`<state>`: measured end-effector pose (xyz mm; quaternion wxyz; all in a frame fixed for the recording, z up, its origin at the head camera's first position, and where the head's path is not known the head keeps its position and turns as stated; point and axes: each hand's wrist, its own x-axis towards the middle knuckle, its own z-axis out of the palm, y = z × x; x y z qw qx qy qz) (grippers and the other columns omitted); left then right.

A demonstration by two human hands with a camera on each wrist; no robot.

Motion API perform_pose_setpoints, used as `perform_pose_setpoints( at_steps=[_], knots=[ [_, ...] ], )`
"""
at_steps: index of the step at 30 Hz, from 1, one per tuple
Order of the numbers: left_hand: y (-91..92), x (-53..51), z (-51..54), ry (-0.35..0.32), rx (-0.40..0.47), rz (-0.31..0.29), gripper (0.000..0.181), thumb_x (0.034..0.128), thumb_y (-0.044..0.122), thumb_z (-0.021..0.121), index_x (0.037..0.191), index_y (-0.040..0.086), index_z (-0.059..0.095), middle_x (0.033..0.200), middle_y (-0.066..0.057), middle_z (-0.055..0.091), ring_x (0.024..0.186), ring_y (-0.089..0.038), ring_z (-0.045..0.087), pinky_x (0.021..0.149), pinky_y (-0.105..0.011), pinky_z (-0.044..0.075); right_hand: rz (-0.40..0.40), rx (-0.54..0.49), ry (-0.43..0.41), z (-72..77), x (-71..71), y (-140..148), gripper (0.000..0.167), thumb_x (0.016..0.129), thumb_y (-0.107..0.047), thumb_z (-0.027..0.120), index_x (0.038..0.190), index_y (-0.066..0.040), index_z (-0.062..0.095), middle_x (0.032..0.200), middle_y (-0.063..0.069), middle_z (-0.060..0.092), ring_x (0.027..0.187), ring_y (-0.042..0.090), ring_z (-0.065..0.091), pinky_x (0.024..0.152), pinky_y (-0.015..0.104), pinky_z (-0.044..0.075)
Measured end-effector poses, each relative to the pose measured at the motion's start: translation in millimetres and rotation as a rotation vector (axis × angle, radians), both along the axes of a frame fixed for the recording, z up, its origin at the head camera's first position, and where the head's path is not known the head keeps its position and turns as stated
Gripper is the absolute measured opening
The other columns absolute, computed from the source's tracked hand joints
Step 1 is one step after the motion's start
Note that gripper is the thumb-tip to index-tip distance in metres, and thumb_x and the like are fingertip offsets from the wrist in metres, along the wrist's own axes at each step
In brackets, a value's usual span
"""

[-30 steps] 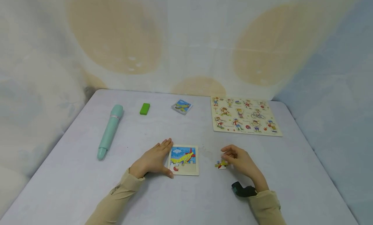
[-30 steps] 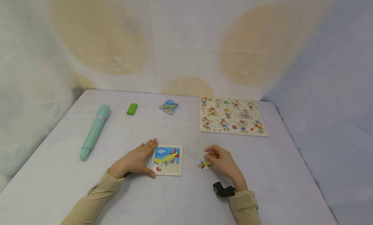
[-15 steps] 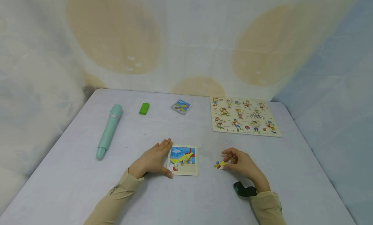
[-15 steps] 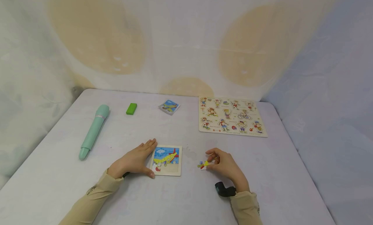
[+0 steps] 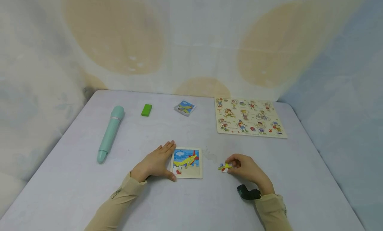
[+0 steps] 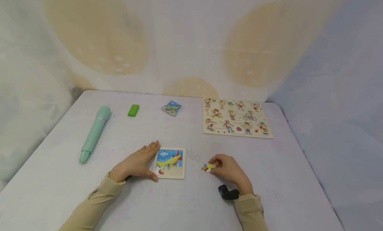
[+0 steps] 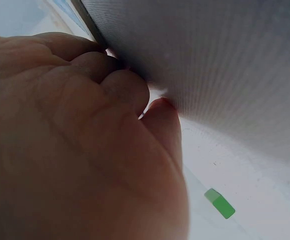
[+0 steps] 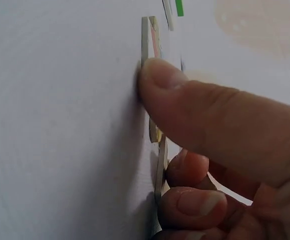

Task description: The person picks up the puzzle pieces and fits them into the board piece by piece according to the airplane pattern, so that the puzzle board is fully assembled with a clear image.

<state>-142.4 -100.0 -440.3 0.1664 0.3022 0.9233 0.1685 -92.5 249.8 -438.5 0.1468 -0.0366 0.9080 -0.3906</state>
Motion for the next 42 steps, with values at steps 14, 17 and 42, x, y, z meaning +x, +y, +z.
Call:
perform_pose_setpoints(
  at_steps=[14, 17, 42],
  knots=[
    [-0.3, -0.2, 0.2, -0.005, -0.007, 0.003, 0.125, 0.0617, 0.056, 0.085, 0.152, -0.003, 0.022, 0.161, -0.017, 0.019, 0.151, -0.032, 0.016, 0.122, -0.05, 0.019, -0.021, -0.075, 0.024, -4.5, -2.8, -2, 0.015, 0.084, -0.006, 0.069, 0.097, -0.005, 0.062, 0.086, 0.005, 0.065, 0.077, 0.015, 0.057, 0.064, 0.02, 0.048],
    [-0.3, 0.3, 1.7, -0.006, -0.006, 0.004, 0.124, 0.0619, 0.055, 0.085, 0.152, -0.004, 0.023, 0.161, -0.018, 0.019, 0.151, -0.032, 0.016, 0.122, -0.05, 0.019, -0.044, -0.077, 0.02, -6.0, -5.5, -2, 0.015, 0.085, -0.008, 0.069, 0.099, -0.005, 0.064, 0.088, 0.005, 0.066, 0.077, 0.014, 0.059, 0.064, 0.02, 0.049],
    [0.5, 1.2, 3.7, -0.008, -0.021, 0.006, 0.123, 0.0625, 0.055, 0.085, 0.152, -0.003, 0.023, 0.161, -0.017, 0.019, 0.151, -0.031, 0.015, 0.122, -0.049, 0.018, 0.009, -0.134, 0.017, 4.3, -32.1, -24, 0.017, 0.089, -0.015, 0.069, 0.101, -0.004, 0.065, 0.083, 0.007, 0.066, 0.066, 0.016, 0.053, 0.053, 0.022, 0.045]
  ],
)
